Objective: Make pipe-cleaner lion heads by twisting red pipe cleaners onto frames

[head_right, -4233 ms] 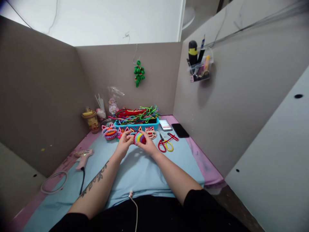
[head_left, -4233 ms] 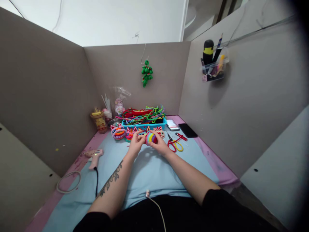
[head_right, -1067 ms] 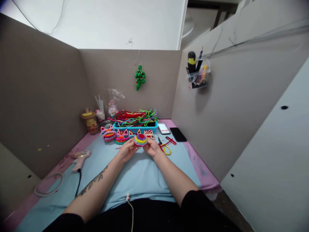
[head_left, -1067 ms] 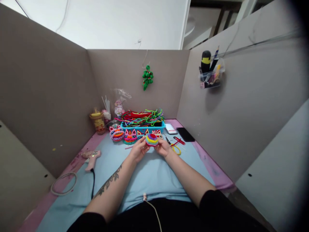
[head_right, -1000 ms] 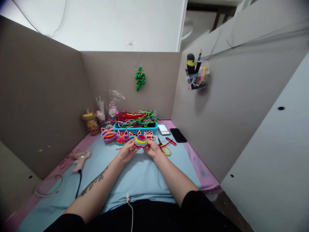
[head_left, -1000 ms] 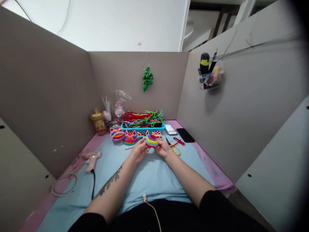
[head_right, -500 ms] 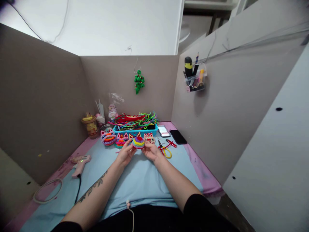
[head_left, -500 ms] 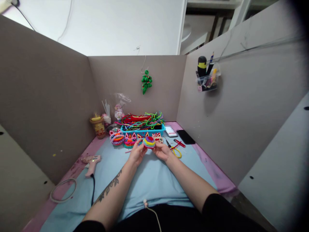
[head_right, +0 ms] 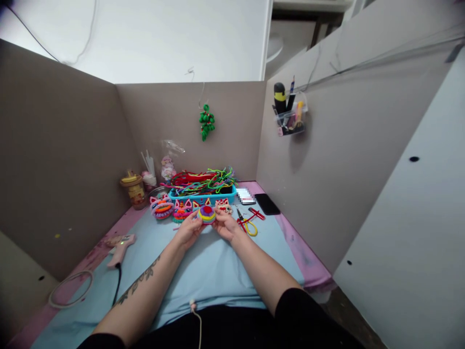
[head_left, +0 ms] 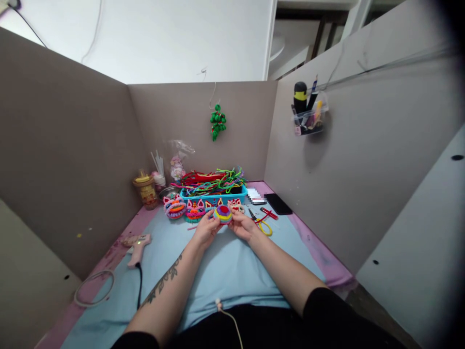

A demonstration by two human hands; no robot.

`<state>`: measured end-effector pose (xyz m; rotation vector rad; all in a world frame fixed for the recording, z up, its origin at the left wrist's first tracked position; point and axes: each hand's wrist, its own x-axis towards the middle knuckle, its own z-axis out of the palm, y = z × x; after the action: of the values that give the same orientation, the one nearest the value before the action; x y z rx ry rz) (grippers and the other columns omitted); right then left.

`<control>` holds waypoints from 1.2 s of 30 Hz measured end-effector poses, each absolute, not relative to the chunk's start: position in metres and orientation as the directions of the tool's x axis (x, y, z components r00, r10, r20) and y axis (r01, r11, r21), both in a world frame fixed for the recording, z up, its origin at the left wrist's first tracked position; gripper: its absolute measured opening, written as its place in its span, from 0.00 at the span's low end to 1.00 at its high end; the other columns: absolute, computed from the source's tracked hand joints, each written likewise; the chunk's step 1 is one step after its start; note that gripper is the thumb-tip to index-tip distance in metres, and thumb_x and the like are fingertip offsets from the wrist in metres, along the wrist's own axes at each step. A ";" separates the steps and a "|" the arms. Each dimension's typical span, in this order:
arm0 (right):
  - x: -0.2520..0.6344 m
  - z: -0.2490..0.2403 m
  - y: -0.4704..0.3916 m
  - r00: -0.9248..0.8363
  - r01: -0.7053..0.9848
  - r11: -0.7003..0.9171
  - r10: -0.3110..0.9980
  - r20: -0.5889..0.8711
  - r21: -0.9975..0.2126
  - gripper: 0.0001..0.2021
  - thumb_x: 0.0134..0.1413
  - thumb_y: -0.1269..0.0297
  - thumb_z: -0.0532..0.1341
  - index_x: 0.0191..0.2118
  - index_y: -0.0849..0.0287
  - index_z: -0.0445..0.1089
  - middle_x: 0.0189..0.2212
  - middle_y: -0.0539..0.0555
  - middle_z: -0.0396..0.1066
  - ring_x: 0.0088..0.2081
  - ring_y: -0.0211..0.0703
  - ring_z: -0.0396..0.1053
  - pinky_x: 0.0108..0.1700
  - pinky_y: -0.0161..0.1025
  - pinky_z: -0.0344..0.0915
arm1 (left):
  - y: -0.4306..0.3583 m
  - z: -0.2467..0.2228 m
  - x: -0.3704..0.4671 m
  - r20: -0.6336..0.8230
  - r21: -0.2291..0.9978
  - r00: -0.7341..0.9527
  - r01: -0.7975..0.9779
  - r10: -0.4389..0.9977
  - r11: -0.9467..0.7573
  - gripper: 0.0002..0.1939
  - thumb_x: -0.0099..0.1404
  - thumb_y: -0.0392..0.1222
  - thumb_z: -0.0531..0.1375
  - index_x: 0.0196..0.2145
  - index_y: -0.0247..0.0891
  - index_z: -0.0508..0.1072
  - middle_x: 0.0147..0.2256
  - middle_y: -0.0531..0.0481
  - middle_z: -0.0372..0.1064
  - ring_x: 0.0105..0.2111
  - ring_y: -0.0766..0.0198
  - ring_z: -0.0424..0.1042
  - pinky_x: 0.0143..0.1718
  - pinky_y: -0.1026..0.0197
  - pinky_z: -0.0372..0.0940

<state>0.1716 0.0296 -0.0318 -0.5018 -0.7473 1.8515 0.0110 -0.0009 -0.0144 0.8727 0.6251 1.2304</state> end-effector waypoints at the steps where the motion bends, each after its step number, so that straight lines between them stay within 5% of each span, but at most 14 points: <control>1: 0.173 -0.030 0.029 -0.370 -0.632 -0.264 0.929 -0.015 -0.728 0.14 0.44 0.76 0.60 0.39 0.58 0.65 0.29 0.49 0.71 0.27 0.32 0.69 0.28 0.27 0.66 | -0.001 -0.013 0.006 0.029 0.869 0.295 -0.480 0.955 0.122 0.30 0.47 0.36 0.69 0.48 0.35 0.64 0.40 0.43 0.72 0.38 0.62 0.73 0.41 0.62 0.65; 4: 0.178 -0.027 0.027 -0.363 -0.445 -0.250 0.928 -0.082 -0.860 0.14 0.42 0.76 0.62 0.38 0.59 0.65 0.26 0.48 0.70 0.23 0.32 0.68 0.24 0.27 0.65 | -0.004 -0.007 -0.012 -0.111 0.963 0.424 -0.179 0.899 0.203 0.30 0.47 0.39 0.69 0.48 0.34 0.65 0.39 0.40 0.71 0.33 0.61 0.74 0.31 0.64 0.65; 9: 0.177 -0.036 0.027 -0.349 -0.025 -0.129 0.930 -0.112 -0.991 0.10 0.40 0.75 0.62 0.33 0.60 0.68 0.21 0.47 0.69 0.16 0.31 0.64 0.18 0.29 0.61 | -0.005 -0.004 -0.033 -0.164 0.971 0.307 0.221 0.938 0.097 0.29 0.44 0.39 0.69 0.46 0.34 0.69 0.42 0.38 0.71 0.21 0.64 0.71 0.20 0.65 0.60; 17: 0.184 -0.039 0.032 -0.265 0.288 0.266 0.945 0.190 -0.920 0.09 0.39 0.78 0.61 0.29 0.59 0.73 0.27 0.50 0.72 0.27 0.35 0.66 0.29 0.32 0.62 | 0.005 -0.009 -0.042 0.074 0.945 0.188 0.299 0.979 -0.129 0.25 0.37 0.27 0.65 0.37 0.37 0.75 0.35 0.45 0.73 0.26 0.64 0.69 0.27 0.66 0.63; 24: 0.183 -0.037 0.026 -0.465 0.316 0.414 0.852 0.240 -0.854 0.17 0.37 0.75 0.63 0.39 0.58 0.72 0.37 0.52 0.71 0.29 0.35 0.65 0.33 0.34 0.62 | 0.000 -0.013 -0.033 0.122 0.897 0.351 0.361 0.929 -0.254 0.31 0.33 0.28 0.68 0.41 0.38 0.75 0.39 0.44 0.72 0.32 0.60 0.70 0.33 0.62 0.64; 32: 0.179 -0.035 0.018 -0.530 0.326 0.483 0.805 0.266 -0.813 0.24 0.38 0.69 0.66 0.47 0.55 0.69 0.42 0.53 0.65 0.29 0.33 0.63 0.32 0.34 0.62 | 0.002 -0.018 -0.029 0.150 0.941 0.354 0.235 0.923 -0.243 0.34 0.31 0.25 0.67 0.40 0.41 0.75 0.38 0.47 0.72 0.29 0.63 0.68 0.30 0.65 0.63; 36: 0.176 -0.033 0.018 -0.460 0.358 0.584 0.789 0.407 -0.728 0.22 0.40 0.75 0.63 0.46 0.54 0.69 0.42 0.53 0.64 0.30 0.34 0.62 0.35 0.35 0.63 | 0.003 -0.016 -0.035 0.135 0.913 0.357 0.318 0.924 -0.256 0.33 0.32 0.26 0.66 0.41 0.40 0.74 0.35 0.49 0.72 0.27 0.66 0.67 0.28 0.67 0.62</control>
<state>0.1756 0.0183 -0.0327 -0.9103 -2.0585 0.7278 -0.0353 0.0026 -0.0155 1.7686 1.1000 0.8972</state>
